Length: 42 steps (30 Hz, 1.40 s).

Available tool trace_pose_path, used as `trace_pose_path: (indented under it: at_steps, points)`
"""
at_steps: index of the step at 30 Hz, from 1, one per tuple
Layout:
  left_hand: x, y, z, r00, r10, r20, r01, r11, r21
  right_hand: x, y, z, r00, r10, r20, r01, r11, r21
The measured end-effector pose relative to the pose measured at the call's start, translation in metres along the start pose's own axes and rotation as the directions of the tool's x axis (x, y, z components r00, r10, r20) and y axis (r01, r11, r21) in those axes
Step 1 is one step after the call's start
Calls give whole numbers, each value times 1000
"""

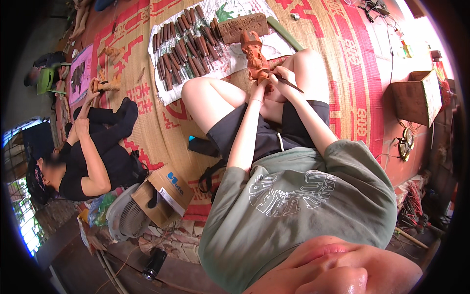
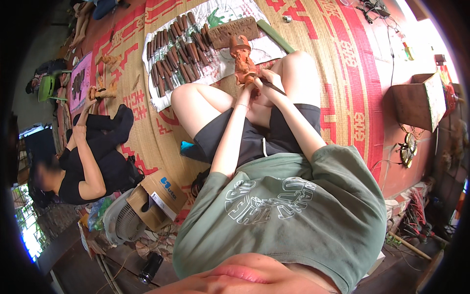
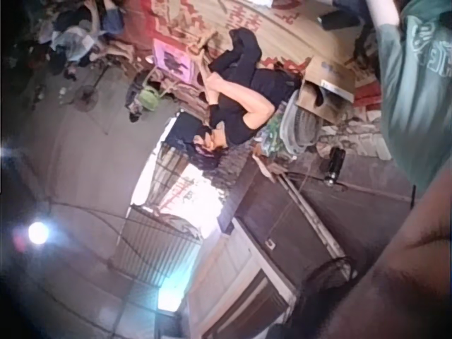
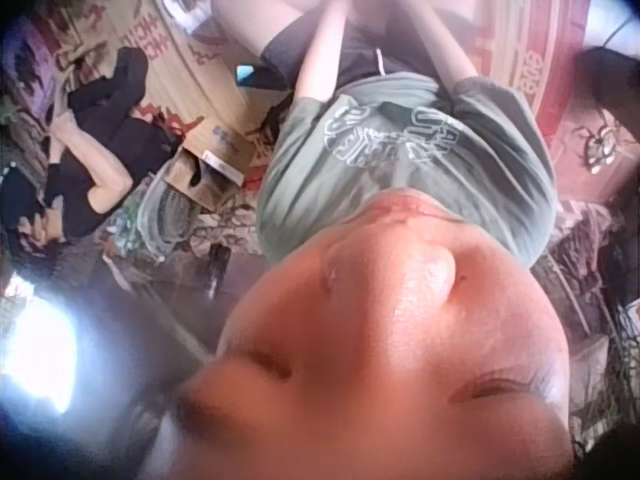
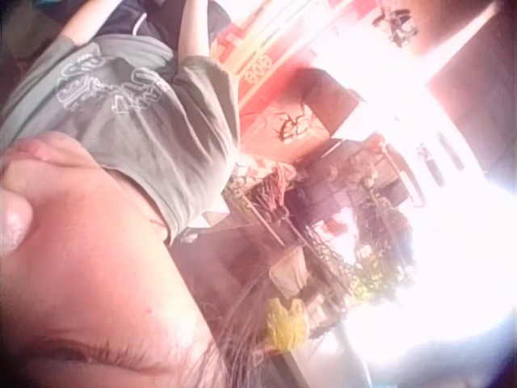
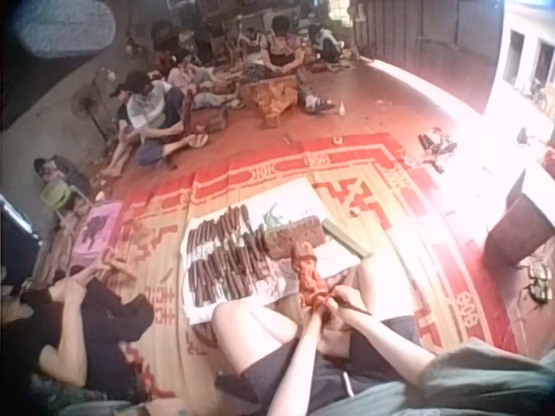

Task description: The person is sitting on a mat and carving a small wooden figurine using a carving knife. They hold the wood in their left hand and carefully shape it with the tool in their right hand. Other people are visible in the background, also engaged in similar carving activities.

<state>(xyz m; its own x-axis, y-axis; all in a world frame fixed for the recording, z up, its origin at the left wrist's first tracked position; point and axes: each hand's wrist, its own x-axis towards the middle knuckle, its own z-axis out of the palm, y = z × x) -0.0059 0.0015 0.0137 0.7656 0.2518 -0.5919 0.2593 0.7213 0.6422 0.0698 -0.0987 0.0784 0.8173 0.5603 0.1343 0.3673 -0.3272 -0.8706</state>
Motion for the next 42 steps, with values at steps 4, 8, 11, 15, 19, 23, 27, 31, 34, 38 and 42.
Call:
trace_pose_path:
  at_steps: [4,8,11,15,19,23,27,31,34,38,42]
  points:
    - [-4,3,-2,1000,1,18,1,998,-65,-5,-13,-2,982,57,180,-33,991,-130]
    - [-1,1,-2,1000,-11,-7,11,999,-34,-8,-15,2,978,195,71,-204,967,153]
    - [-1,1,-2,999,-32,2,33,999,-41,-1,10,13,997,60,-48,-53,990,133]
    - [-3,1,-1,1000,10,-9,-12,984,-179,-10,-6,9,999,-39,26,39,999,14]
    - [-5,4,0,998,-43,36,46,993,-105,-7,-10,4,999,32,18,-32,999,6]
    - [-1,1,-4,995,-4,101,23,982,-187,-4,0,9,1000,17,-15,-16,999,39]
    - [-4,-2,-4,1000,17,14,-14,977,-213,-12,-13,8,996,-88,17,88,996,-31]
    - [-2,1,-1,996,-71,60,79,988,-131,-1,-6,10,984,-87,-157,89,996,4]
    - [-7,1,-1,1000,1,20,2,986,-166,-8,-22,4,997,-74,-24,73,996,-53]
    - [-2,-1,-4,996,-4,89,18,989,-149,-7,-11,8,995,89,42,-91,993,68]
    - [2,-4,-5,998,22,56,-14,990,-141,-5,-16,10,999,-50,-17,50,999,15]
